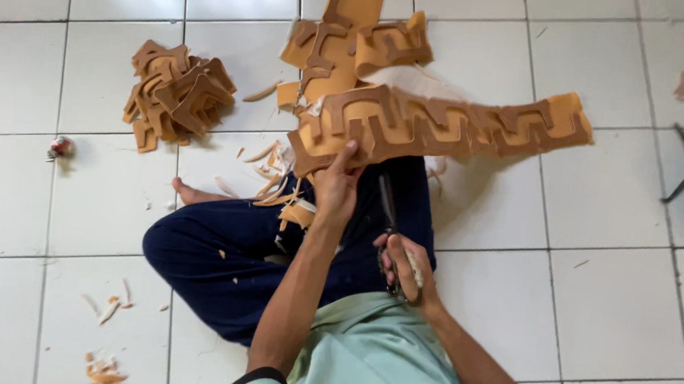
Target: The person sits on a tiled floor and uses shears to cut a long strip of tan craft material into individual U-shaped pieces. The person repeatedly cuts along the connecting edges, separates the pieces, and places them into a growing pile on the floor.
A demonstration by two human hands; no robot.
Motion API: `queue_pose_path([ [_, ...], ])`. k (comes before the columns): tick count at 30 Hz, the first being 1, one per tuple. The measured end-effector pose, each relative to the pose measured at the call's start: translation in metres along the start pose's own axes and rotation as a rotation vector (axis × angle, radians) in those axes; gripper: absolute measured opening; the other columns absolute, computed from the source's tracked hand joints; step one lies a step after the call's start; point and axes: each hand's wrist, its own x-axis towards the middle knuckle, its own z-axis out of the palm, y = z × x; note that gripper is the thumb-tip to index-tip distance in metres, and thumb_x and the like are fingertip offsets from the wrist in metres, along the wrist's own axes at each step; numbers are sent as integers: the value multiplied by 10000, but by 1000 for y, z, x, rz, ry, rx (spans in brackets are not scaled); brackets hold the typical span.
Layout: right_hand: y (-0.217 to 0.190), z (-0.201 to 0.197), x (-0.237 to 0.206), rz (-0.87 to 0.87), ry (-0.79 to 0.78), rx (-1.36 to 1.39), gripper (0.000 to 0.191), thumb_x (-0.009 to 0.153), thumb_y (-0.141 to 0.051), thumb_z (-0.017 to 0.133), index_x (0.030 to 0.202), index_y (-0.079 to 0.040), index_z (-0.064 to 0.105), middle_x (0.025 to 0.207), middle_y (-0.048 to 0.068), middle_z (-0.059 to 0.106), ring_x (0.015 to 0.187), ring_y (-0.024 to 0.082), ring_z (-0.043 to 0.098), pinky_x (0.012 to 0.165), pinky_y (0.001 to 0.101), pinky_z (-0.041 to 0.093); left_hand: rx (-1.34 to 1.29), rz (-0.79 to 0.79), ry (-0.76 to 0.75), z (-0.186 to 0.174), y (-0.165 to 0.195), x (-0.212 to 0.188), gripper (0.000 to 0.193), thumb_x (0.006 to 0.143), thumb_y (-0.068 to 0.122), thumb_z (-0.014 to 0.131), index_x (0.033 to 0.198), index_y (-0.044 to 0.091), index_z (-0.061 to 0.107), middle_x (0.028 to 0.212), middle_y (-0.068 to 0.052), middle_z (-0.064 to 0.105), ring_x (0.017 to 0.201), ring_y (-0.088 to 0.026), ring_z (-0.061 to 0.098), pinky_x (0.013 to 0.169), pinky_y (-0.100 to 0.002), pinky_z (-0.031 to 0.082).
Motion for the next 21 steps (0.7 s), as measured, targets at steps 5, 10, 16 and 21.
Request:
queue_pose_path([
  [5,0,17,19,89,-154,3,606,991,-556,500,1202,-1,622,786,-25,553,666,62,563,594,233,524,9,-35,49,-28,30,-49,380,876,-7,741,1239,8,630,1161,-84,719,1043,-204,718,911,-341,610],
  [10,-2,26,37,-19,-119,-111,606,1004,-579,504,1139,-12,672,711,-30,507,581,52,517,507,216,464,6,-12,53,-42,25,-63,340,904,-17,741,1225,-20,631,1142,-105,716,1022,-209,720,902,-330,607],
  [16,-9,25,39,31,-73,-109,561,994,-556,580,905,-5,635,577,-36,437,440,56,412,381,228,336,-33,-61,64,-50,22,-63,299,899,-19,753,1172,4,634,1083,-84,719,985,-199,725,854,-315,609],
  [21,-14,26,46,-17,-50,-145,519,975,-565,580,854,-61,610,590,-67,478,450,28,455,380,215,354,-48,-147,92,-50,21,-65,279,886,-19,741,1145,17,644,1044,-85,726,956,-202,730,834,-317,608],
])
